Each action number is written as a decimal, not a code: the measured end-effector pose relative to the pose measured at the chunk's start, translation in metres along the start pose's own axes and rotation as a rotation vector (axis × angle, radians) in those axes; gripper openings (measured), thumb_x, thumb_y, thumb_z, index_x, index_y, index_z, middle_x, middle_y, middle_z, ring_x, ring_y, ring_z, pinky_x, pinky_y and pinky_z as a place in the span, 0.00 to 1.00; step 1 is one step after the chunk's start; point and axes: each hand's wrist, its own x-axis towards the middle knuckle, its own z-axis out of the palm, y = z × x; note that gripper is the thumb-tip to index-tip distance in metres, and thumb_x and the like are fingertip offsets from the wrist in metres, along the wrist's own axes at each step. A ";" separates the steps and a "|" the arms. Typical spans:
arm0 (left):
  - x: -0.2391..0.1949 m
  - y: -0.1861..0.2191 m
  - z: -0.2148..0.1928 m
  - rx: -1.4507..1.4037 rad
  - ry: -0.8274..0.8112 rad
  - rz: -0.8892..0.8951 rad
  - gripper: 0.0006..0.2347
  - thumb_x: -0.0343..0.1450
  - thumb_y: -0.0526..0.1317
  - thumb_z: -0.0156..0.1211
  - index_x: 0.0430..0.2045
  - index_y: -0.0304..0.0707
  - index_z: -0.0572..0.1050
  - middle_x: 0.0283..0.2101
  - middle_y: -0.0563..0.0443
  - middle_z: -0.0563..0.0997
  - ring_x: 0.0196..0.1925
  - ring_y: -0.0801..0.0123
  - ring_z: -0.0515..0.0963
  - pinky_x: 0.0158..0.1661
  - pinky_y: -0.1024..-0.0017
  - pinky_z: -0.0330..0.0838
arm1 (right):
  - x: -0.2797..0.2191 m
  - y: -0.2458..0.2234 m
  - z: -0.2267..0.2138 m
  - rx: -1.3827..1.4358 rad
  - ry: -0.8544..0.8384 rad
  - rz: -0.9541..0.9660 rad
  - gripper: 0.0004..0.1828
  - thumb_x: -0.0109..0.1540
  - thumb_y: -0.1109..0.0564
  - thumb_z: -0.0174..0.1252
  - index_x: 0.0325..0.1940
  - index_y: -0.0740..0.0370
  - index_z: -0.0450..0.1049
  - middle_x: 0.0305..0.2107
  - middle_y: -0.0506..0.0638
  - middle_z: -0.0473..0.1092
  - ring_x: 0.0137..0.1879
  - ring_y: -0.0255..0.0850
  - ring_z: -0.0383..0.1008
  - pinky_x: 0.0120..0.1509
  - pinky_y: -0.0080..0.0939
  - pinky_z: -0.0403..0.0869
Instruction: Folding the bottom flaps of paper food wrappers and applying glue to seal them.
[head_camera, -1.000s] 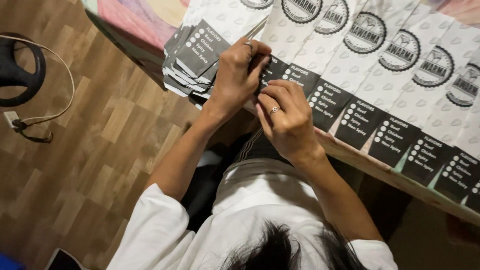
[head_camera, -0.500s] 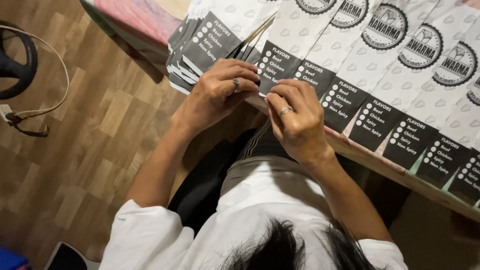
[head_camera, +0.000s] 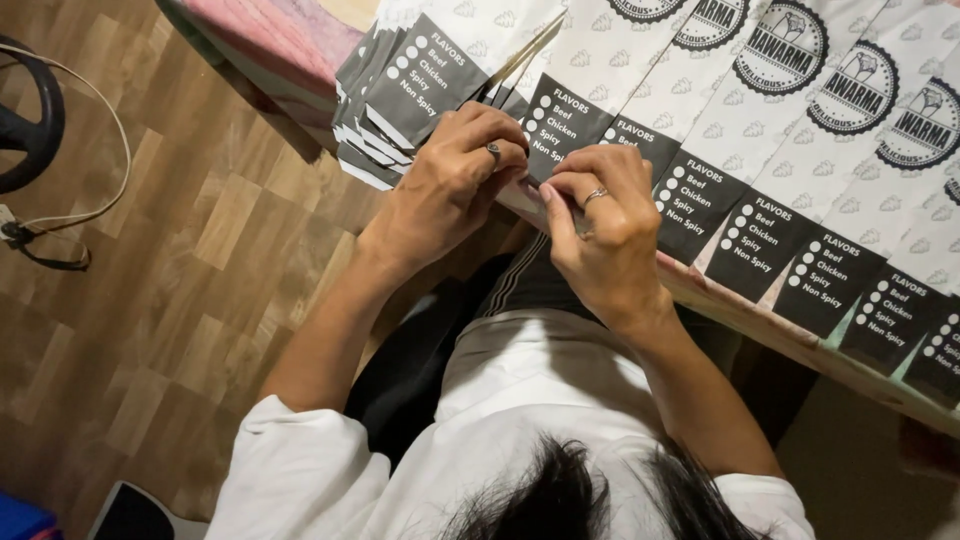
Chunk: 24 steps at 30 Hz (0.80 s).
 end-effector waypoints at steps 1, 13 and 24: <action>0.000 0.000 0.000 -0.003 0.001 -0.009 0.03 0.73 0.26 0.63 0.30 0.32 0.79 0.37 0.45 0.79 0.47 0.50 0.80 0.44 0.64 0.71 | 0.000 0.000 0.000 0.006 0.004 0.021 0.06 0.63 0.70 0.66 0.32 0.72 0.77 0.34 0.55 0.72 0.48 0.53 0.74 0.51 0.47 0.70; 0.000 0.013 0.015 -0.084 0.132 -0.301 0.06 0.66 0.29 0.71 0.26 0.36 0.78 0.36 0.50 0.78 0.46 0.55 0.80 0.47 0.65 0.70 | 0.002 0.008 -0.001 0.090 -0.037 0.214 0.11 0.57 0.69 0.72 0.31 0.63 0.76 0.33 0.51 0.72 0.46 0.49 0.74 0.52 0.43 0.67; 0.005 0.035 -0.006 -0.234 -0.111 -0.474 0.19 0.60 0.29 0.48 0.44 0.33 0.78 0.51 0.39 0.74 0.52 0.57 0.78 0.49 0.70 0.74 | -0.007 0.019 0.021 0.108 0.037 0.240 0.12 0.44 0.69 0.53 0.29 0.60 0.72 0.31 0.54 0.72 0.43 0.55 0.70 0.52 0.53 0.66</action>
